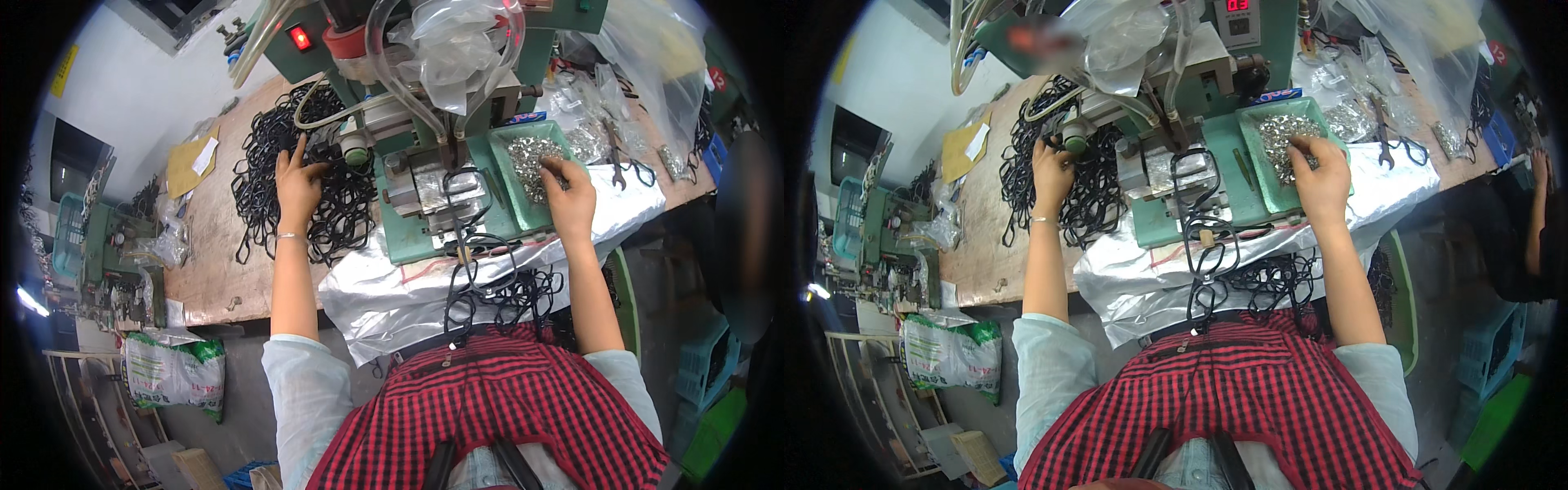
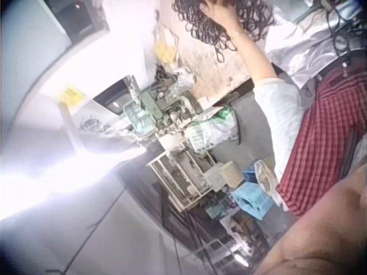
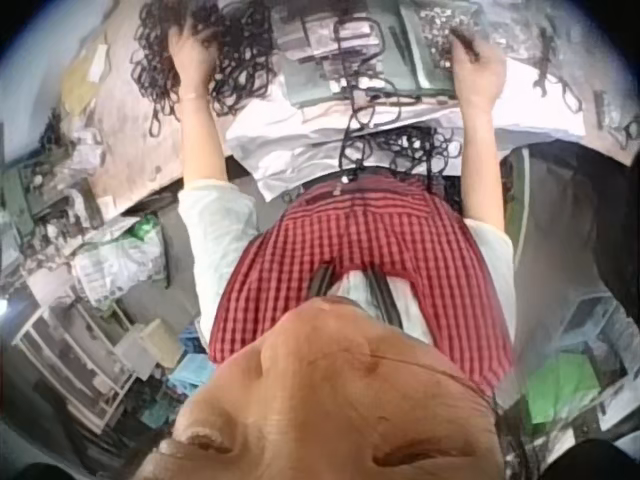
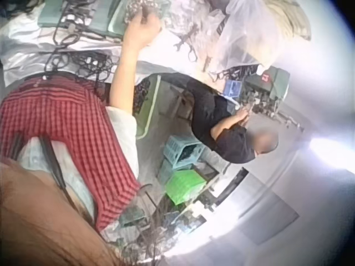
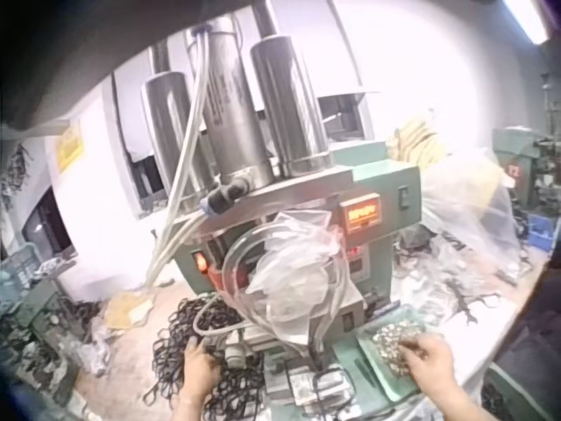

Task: The person repeatedly picks up black cables and small metal components from a tray, inserts the components into the cable ends, and places the assembled units into a pile. The process is continuous and repetitive throughout the clip.

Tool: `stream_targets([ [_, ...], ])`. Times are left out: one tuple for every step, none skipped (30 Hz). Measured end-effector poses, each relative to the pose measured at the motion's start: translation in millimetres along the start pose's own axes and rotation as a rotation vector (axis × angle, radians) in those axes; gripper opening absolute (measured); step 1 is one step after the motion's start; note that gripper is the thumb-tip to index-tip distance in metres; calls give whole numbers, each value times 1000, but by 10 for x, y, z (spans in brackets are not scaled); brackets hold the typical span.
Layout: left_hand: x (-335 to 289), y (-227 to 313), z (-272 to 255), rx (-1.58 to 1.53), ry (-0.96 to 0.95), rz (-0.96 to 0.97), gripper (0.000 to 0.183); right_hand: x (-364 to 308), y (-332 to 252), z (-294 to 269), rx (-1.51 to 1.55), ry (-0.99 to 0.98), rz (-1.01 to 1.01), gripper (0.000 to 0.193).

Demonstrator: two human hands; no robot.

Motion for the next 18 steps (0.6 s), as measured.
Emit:
stream_targets([
  [6, -58, 39, -86, -20, -12, 32, -41, 41, -29, -27, 1, 8, 15],
  [-30, -172, 13, -249, 28, -85, 33, -71, 124, -62, 7, -26, 79, 15],
  [-59, -246, -47, -439, 51, -208, 27, -127, 165, -141, -19, -3, 67, 16],
  [-92, -240, -243, -478, 137, -275, 21, -185, 203, -231, -43, 18, 56, 16],
  [-89, -216, -432, -524, 225, -339, 17, -228, 220, -338, -75, 43, 41, 16],
  [-81, -233, -605, -797, 338, -410, 18, -271, 307, -395, -32, 26, 153, 16],
  [-100, -279, -730, -1063, 455, -478, 21, -260, 267, -404, 13, 17, 132, 16],
  [-118, -435, -781, -1137, 504, -539, 16, -245, 196, -399, 57, 9, 112, 16],
  [-147, -620, -765, -1305, 514, -603, 17, -220, 76, -382, 113, 2, 91, 15],
  [-151, -582, -649, -1386, 440, -720, 18, -156, -162, -323, 214, -51, 133, 16],
  [-156, -522, -548, -1464, 360, -838, 20, -55, -426, -274, 239, -92, 34, 16],
  [-206, -584, -337, -1550, 251, -910, 20, 35, -621, -193, 287, -147, 1, 15],
  [-263, -643, -77, -1634, 133, -980, 21, 138, -815, -92, 374, -213, -50, 13],
  [-316, -575, 38, -1693, 72, -1061, 19, 223, -993, -20, 404, -221, -114, 14],
  [-379, -502, 44, -1718, 90, -1109, 19, 281, -1041, 146, 541, -261, -2, 17],
  [-419, -511, 65, -1766, 92, -1108, 20, 328, -1075, 286, 609, -279, 26, 21],
  [-460, -517, 107, -1819, 96, -1111, 21, 326, -1033, 435, 735, -274, 45, 26],
  [-493, -449, 92, -1863, 99, -1072, 22, 274, -1007, 486, 766, -277, 99, 27],
])
Point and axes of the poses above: each hand's wrist, its own x-axis towards the middle knuckle, its own z-axis out of the palm, y = z × x, the point moved 8 cm from there along x, towards the middle knuckle, and after that the axes turned 3 degrees about -z, right-handed, at the moved point
